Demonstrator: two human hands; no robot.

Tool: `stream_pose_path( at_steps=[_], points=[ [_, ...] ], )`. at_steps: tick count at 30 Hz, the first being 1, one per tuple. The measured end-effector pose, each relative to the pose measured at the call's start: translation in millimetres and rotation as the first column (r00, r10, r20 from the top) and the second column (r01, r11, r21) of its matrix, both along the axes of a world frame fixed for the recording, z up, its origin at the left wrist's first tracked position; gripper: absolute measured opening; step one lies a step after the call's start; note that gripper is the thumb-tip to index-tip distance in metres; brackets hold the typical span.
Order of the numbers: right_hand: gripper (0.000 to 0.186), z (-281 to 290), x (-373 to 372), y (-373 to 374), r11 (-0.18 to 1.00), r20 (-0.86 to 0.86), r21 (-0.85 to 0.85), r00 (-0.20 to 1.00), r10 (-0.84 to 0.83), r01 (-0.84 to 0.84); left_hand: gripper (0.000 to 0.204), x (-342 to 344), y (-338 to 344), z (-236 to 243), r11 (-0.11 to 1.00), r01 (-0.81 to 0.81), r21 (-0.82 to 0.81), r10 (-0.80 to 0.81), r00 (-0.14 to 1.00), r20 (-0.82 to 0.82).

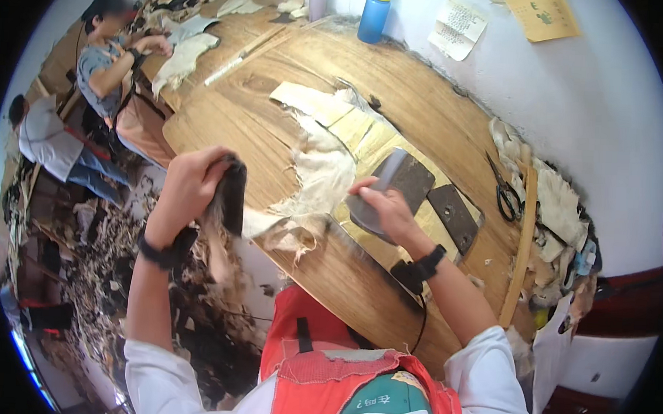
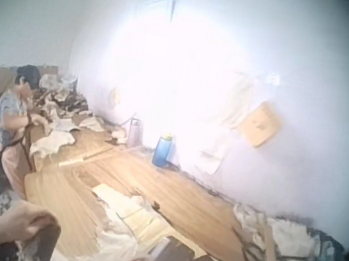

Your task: Cutting and trimming animal hides with a knife and scissors in a leather workshop.

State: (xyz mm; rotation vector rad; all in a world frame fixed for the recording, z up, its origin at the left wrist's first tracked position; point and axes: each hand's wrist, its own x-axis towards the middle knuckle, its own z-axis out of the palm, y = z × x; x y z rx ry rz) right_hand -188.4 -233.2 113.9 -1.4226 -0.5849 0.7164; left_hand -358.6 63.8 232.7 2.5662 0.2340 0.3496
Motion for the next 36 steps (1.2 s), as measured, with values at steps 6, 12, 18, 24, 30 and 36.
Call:
stream_pose_path(
  at_steps=[6, 12, 18, 24, 30, 36],
  points=[
    [0.014, 17, -2, -35, 0.938, -0.384, 0.202, 0.903, -0.19, 0.283, 0.04, 87, -23, -78, 0.885, 0.359, 0.296, -0.397, 0.914, 0.078],
    [0.019, -3, -42, 1, 0.852, -0.078, -0.099, 0.849, -0.522, 0.515, 0.055, 65, -88, -124, 0.796, 0.59, 0.137, -0.578, 0.807, -0.118],
    [0.028, -31, -70, 61, 0.607, 0.32, -0.229, 0.647, -0.692, 0.761, 0.059, 62, -73, -119, 0.716, 0.693, 0.081, -0.681, 0.72, -0.134],
    [0.027, -32, -71, 77, 0.457, 0.503, -0.27, 0.528, -0.684, 0.848, 0.04, 94, -45, -140, 0.528, 0.849, -0.023, -0.843, 0.521, -0.136],
    [0.021, -33, -77, 85, 0.385, 0.625, -0.257, 0.456, -0.633, 0.887, 0.021, 128, -39, -139, 0.538, 0.791, -0.293, -0.82, 0.571, 0.036],
    [0.018, -34, -87, 81, 0.469, 0.687, -0.275, 0.513, -0.515, 0.839, 0.026, 137, -26, -129, 0.516, 0.802, -0.3, -0.823, 0.562, 0.086]
  ],
)
